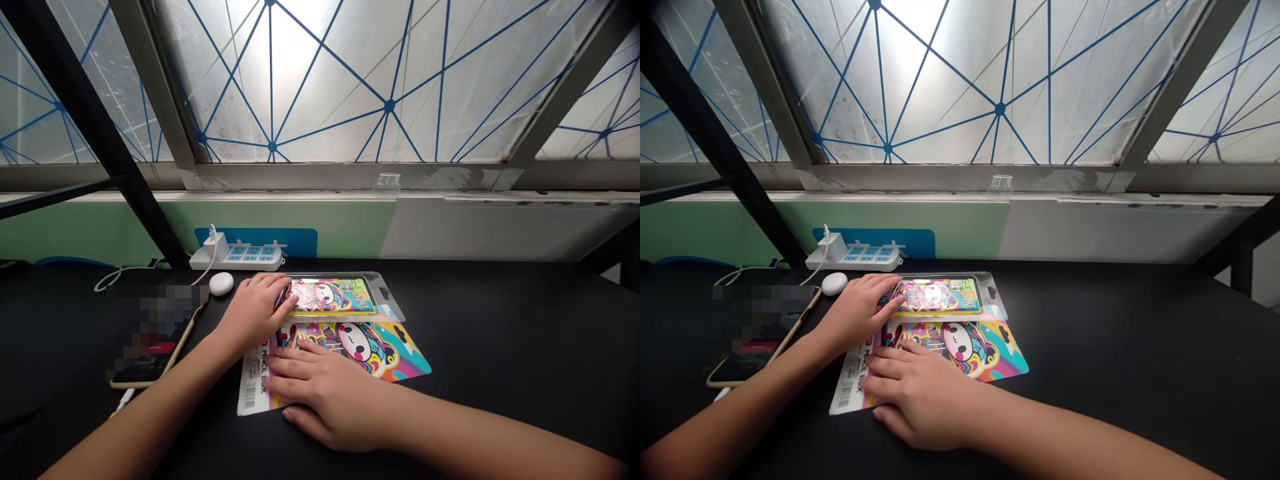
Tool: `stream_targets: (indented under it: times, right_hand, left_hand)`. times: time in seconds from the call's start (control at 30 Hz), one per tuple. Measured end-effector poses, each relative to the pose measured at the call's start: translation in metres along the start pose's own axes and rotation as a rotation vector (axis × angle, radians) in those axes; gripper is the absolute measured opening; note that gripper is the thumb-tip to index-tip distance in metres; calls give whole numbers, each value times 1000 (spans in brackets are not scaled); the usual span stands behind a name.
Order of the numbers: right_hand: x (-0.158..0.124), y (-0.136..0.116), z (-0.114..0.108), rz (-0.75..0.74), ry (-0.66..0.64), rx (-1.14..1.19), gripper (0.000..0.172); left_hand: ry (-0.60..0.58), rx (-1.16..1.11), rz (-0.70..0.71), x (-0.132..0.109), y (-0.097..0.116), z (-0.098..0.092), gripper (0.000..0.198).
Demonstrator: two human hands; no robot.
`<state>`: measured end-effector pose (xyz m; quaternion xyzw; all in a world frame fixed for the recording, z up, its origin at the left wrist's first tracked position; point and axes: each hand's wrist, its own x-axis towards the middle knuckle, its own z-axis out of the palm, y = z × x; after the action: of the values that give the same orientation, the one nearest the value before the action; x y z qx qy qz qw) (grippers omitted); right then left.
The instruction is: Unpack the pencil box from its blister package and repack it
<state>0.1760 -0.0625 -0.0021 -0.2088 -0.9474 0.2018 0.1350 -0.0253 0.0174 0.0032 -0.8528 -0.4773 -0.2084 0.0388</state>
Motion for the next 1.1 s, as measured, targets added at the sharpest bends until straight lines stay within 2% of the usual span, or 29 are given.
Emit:
stream_targets:
  times: [0.23,0.4,0.57,0.63,0.77,0.9,0.97,1.03,1.1]
  right_hand:
    - [3,2,6,117,-13,128,42]
    - [4,6,5,80,-9,130,41]
    - [9,9,6,61,30,78,36]
    - [13,11,9,42,97,14,31]
    - [14,17,14,48,336,-189,18]
    - [5,31,-7,105,488,-410,31]
    - [-2,43,-27,237,475,-478,31]
    - [-10,59,-47,439,411,-467,27]
    - [-16,77,-62,523,372,-433,25]
  left_hand:
    - [-59,61,-116,0,9,5,37]
    - [-60,116,-121,1,16,5,37]
    - [-60,130,-100,1,11,7,39]
    - [-50,124,-85,1,9,8,41]
    - [-42,110,-51,-1,8,7,46]
    - [-57,92,-43,-3,8,4,54]
    - [-76,93,-30,-5,7,3,65]
    - [-106,92,7,-6,4,2,84]
    - [-141,80,50,-7,0,1,101]
